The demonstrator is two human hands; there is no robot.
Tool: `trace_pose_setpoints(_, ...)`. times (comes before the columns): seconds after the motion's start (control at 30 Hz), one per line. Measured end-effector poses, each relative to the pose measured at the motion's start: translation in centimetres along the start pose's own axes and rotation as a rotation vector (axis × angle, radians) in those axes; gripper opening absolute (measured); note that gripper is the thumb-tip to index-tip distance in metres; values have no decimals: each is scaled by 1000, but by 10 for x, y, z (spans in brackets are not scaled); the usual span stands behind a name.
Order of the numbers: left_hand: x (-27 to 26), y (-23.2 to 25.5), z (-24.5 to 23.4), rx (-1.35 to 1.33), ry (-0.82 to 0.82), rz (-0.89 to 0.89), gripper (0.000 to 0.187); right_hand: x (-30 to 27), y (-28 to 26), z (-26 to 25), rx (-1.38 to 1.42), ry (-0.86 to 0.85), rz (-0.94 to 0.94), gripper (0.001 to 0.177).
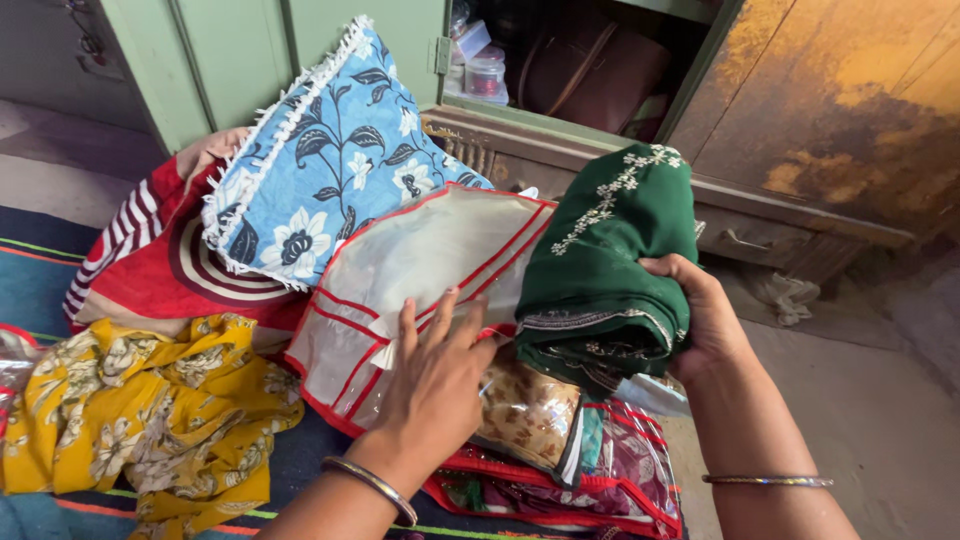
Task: The person is sitting on the floor and packing various folded clothes into clear plastic bags with red trim. They handle multiple garments, including a green embroidered piece and a pink floral piece, folding them and placing them into the bags.
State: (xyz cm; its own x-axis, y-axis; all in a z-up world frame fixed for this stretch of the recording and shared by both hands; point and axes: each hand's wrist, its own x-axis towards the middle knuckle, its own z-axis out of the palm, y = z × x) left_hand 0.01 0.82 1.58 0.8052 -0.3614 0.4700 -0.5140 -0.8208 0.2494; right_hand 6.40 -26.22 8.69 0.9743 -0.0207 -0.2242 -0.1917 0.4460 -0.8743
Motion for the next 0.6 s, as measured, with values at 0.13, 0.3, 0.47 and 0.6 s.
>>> trace_pose_setpoints(0.13, 2, -12, -4, -92, -9, -60, 49, -1, -5, 2, -42, 18, -66, 45)
trace_pose_setpoints(0.3, 2, -14, 2, -389, 165, -4, 48, -12, -31, -1, -43, 45, -151, 47)
trace_pose_setpoints(0.47, 3, -1, -12, -518, 194, 81, 35, -27, -55, -5, -98, 47, -277, 50)
trace_pose_setpoints(0.6, 5, 2, -21, -728, 119, -88, 36, -33, -63, -6, -86, 85, -278, 53)
